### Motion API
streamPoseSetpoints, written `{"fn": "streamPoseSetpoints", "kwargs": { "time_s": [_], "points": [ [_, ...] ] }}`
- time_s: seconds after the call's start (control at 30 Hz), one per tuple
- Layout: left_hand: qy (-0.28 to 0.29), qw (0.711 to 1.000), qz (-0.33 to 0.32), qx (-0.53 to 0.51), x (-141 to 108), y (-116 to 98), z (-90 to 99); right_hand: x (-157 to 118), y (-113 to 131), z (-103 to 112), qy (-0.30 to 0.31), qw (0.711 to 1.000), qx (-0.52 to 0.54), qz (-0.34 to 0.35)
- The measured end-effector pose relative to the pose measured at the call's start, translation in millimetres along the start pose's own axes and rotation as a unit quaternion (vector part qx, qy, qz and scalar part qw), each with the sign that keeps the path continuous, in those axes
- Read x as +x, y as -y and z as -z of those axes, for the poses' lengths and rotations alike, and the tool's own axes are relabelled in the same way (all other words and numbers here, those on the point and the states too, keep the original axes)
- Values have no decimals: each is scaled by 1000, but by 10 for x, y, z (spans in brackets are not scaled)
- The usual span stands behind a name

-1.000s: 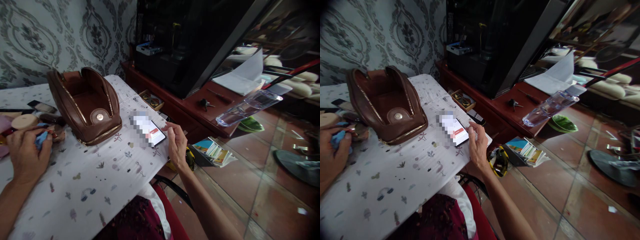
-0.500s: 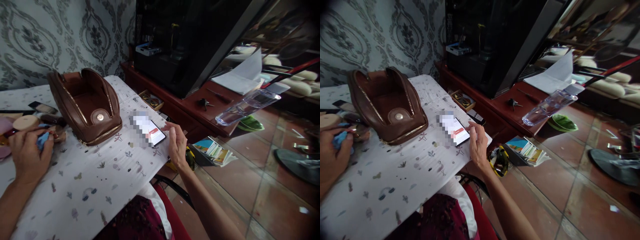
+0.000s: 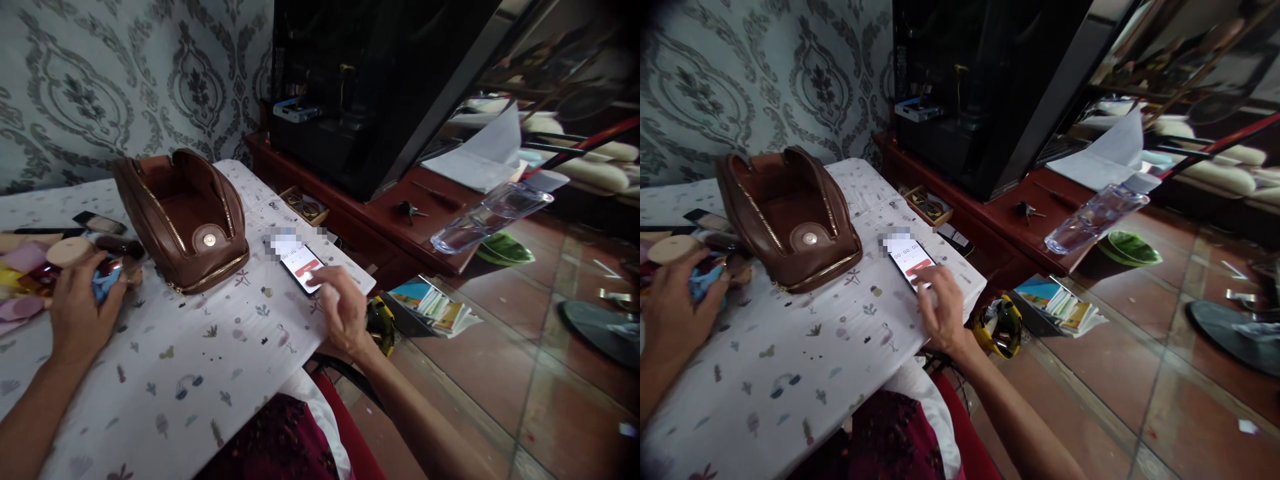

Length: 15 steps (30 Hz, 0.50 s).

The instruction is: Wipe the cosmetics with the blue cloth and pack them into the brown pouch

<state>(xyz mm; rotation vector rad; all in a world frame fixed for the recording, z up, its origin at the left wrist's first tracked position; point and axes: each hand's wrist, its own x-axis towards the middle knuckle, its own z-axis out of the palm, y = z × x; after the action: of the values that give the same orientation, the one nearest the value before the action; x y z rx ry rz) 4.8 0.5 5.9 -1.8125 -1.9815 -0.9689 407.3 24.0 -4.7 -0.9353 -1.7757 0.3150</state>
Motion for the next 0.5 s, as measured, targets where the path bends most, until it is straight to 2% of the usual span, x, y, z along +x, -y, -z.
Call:
{"fn": "streamPoseSetpoints", "kwargs": {
  "time_s": [0.1, 0.23, 0.33, 0.43, 0.5],
  "points": [
    [11, 1000, 6, -3, 0, 16, 6, 34, 349, -268, 169, 978, 93, 85],
    [-3, 1000, 13, -22, 22, 23, 4, 219, 825, -912, 310, 940, 120, 77],
    [-22, 999, 21, -45, 60, 6, 32, 380, 1115, -1457, 363, 928, 62, 62],
    [-46, 996, 28, -67, 75, -19, 93, 458, 1278, -1903, 353, 935, -9, 39],
    [-61, 995, 34, -74, 61, -35, 134, 462, 1296, -2104, 346, 938, -19, 26]
  ]
}}
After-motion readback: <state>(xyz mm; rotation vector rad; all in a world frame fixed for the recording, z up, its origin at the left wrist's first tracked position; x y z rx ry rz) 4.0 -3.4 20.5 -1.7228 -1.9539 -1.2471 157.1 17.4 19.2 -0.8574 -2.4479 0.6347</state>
